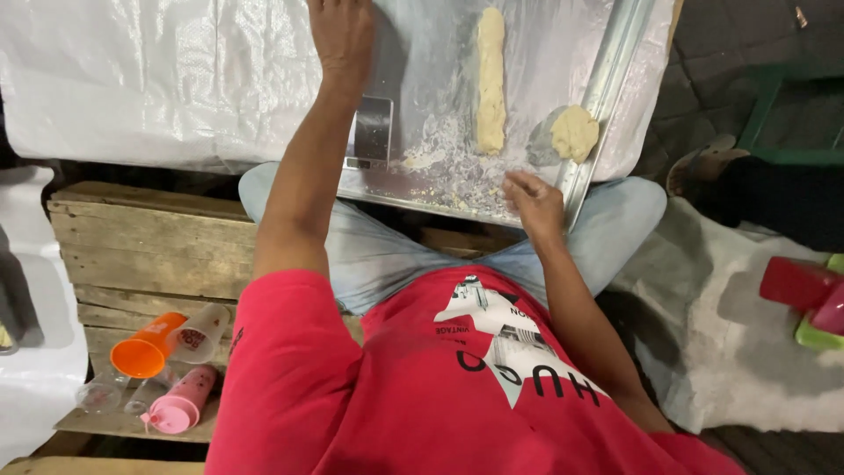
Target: Rolling out dough, pinching off small pieces, and smoothing them onto a metal tray.
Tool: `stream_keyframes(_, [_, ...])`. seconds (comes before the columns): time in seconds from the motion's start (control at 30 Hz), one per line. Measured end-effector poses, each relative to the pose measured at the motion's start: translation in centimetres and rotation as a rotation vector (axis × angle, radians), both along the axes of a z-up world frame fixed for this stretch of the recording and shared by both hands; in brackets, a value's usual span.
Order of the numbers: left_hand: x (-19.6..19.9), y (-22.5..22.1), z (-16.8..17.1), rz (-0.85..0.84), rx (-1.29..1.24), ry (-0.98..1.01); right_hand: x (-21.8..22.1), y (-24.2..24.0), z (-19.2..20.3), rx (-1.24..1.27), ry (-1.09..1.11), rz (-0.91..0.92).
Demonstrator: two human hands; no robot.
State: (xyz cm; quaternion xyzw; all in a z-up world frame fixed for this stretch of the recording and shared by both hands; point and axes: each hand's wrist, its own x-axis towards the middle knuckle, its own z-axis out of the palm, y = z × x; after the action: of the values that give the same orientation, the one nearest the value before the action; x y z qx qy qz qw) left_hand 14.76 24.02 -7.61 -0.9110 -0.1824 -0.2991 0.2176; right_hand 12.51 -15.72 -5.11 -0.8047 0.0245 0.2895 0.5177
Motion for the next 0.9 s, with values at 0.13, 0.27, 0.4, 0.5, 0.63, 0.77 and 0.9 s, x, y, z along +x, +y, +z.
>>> stream_keyframes(0.13, [-2.0, -3.9, -4.1, -0.068, -0.148, -0.072, 0.5, 1.8, -1.0, 0.083, -0.169, 0.012])
stream_keyframes(0.27, [-6.0, -14.7, -5.0, -0.297, -0.569, -0.056, 1.6, 4.2, -3.4, -0.075, -0.406, -0.01])
stream_keyframes(0.4, [-8.4, -22.2, -2.3, -0.401, -0.855, 0.004, 3.2, 5.2, -6.9, -0.114, -0.62, 0.02])
stream_keyframes(0.5, [-9.3, -24.0, -3.5, -0.345, -0.888, 0.167, 3.9, 4.6, -8.8, -0.166, -0.678, 0.021])
stream_keyframes(0.63, [-9.4, -24.0, -1.8, -0.324, -0.813, 0.442, 4.4, 4.7, -9.0, -0.198, -0.749, 0.037])
stream_keyframes(0.77, [-9.1, -23.9, -2.2, -0.283, -0.878, 0.547, 5.0, 4.7, -9.5, -0.209, -0.628, 0.035])
stream_keyframes(0.9, [-8.9, -24.1, -2.2, -0.226, -0.892, 0.59, 3.7, 3.9, -8.6, -0.147, -0.383, -0.054])
